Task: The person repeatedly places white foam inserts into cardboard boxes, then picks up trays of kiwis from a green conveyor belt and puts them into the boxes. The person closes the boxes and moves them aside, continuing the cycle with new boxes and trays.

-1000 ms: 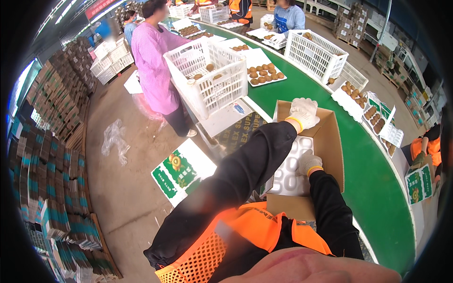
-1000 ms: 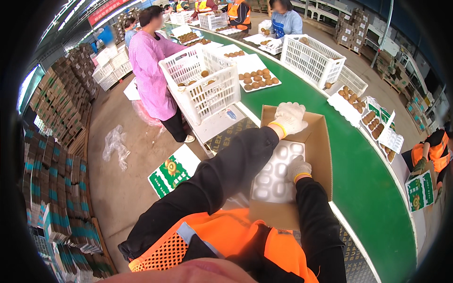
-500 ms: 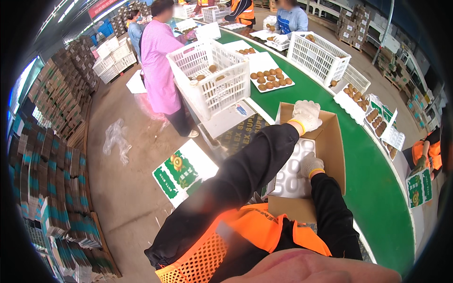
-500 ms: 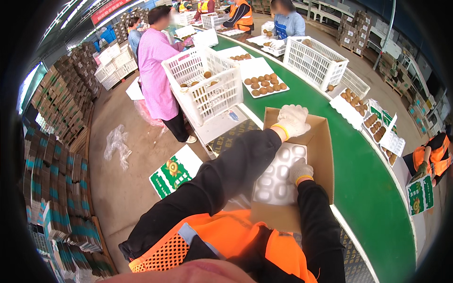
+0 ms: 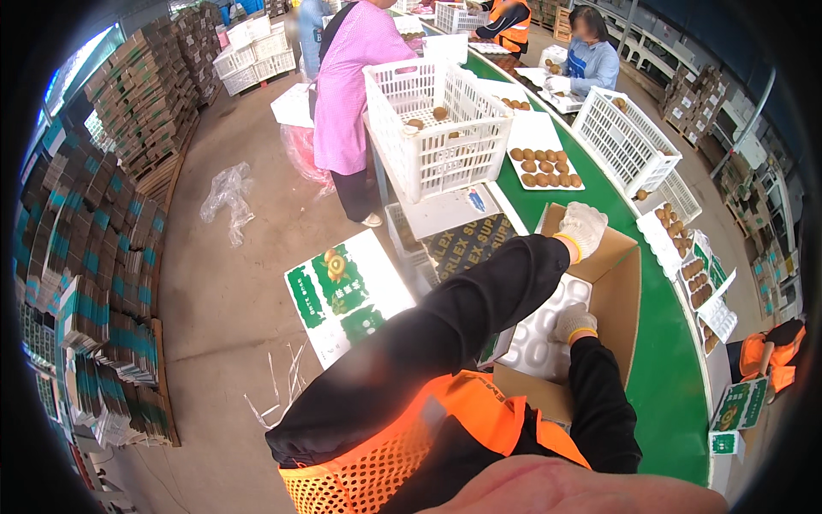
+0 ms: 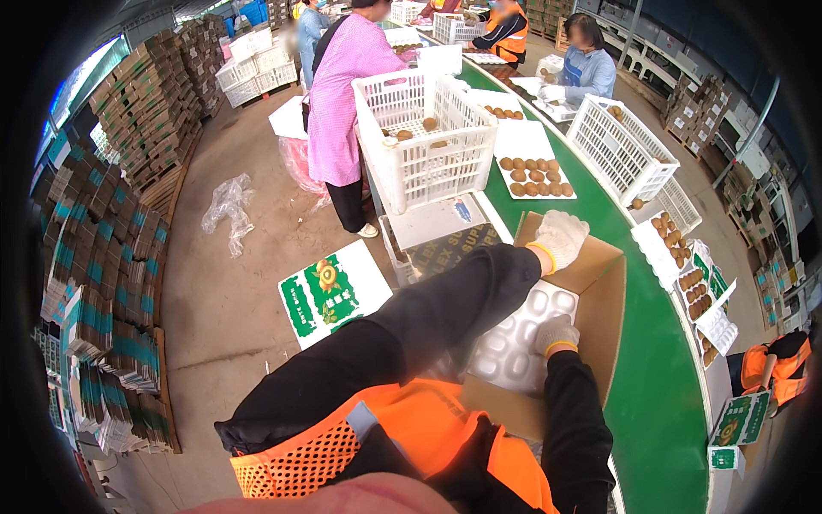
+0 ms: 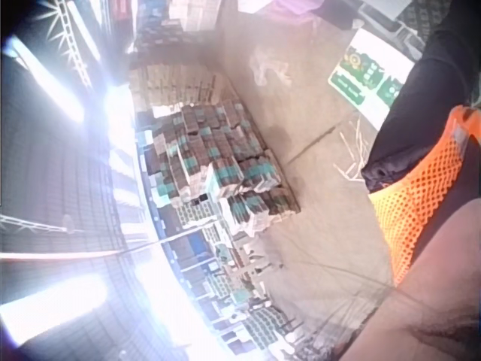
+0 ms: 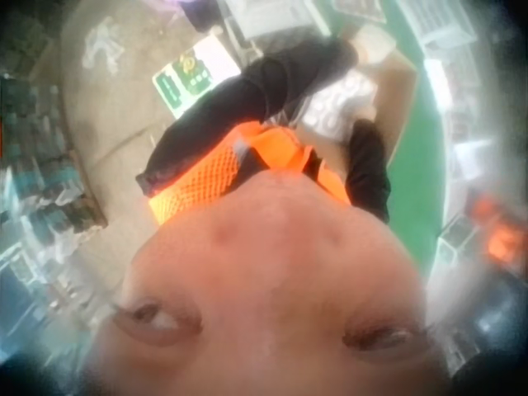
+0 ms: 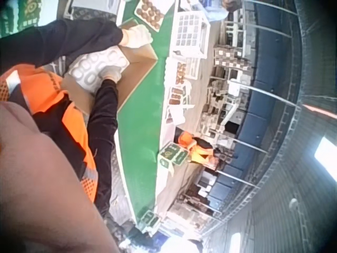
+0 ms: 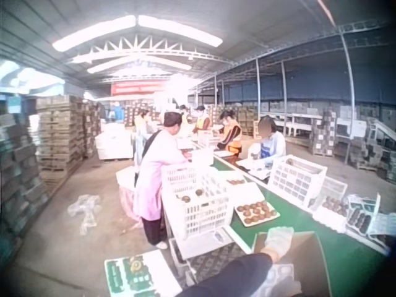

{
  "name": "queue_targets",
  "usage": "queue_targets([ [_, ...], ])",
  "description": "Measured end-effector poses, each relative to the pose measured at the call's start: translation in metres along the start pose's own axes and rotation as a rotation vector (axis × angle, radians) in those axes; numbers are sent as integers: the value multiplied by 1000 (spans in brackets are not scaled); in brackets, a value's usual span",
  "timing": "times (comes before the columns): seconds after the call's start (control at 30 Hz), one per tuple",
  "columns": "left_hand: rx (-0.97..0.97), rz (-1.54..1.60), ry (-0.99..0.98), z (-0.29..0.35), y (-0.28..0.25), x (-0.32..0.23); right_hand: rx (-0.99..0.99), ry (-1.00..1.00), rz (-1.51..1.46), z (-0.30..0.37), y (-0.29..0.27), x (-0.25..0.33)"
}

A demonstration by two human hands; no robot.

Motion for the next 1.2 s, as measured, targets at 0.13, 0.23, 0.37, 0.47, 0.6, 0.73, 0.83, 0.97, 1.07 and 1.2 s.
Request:
queue_targets([
  [0.13,8,4,-27,-12,0,14,-20,-7,-48,-9,-1,-3],
  [0.23,-27,13,-70,-16,8,34,-52,47,-170,-8,-8,4],
  [0.37,-92,-23,-133,-25,14,70,-51,130,-295,-32,-12,30],
  [0.47,25,-45,-44,-23,13,78,-76,196,-396,-49,-11,42],
  [0.6,-72,-52,-63,-17,2,65,-176,246,-531,-75,9,26],
  [0.73,29,-44,-72,-15,0,59,-184,117,-305,-47,-2,32],
  [0.83,-8,-84,-69,-14,6,65,-170,-3,-220,-30,-13,35],
  [0.97,-60,-110,-59,-13,6,67,-119,-55,-173,-18,-13,36],
  [1.07,-79,-79,-42,-15,10,69,-132,-88,-169,-17,-11,31],
  [1.2,-13,-49,30,-2,0,78,-136,-98,-245,2,-14,34],
])
Point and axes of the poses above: each hand's wrist, its own z-axis away from the middle knuckle, its own y-axis out of the palm, x = y × z, the point moved 4 cm from there along -z, towards the middle knuckle, and after that the axes turned 12 degrees about -z, right-handed, at the moved point
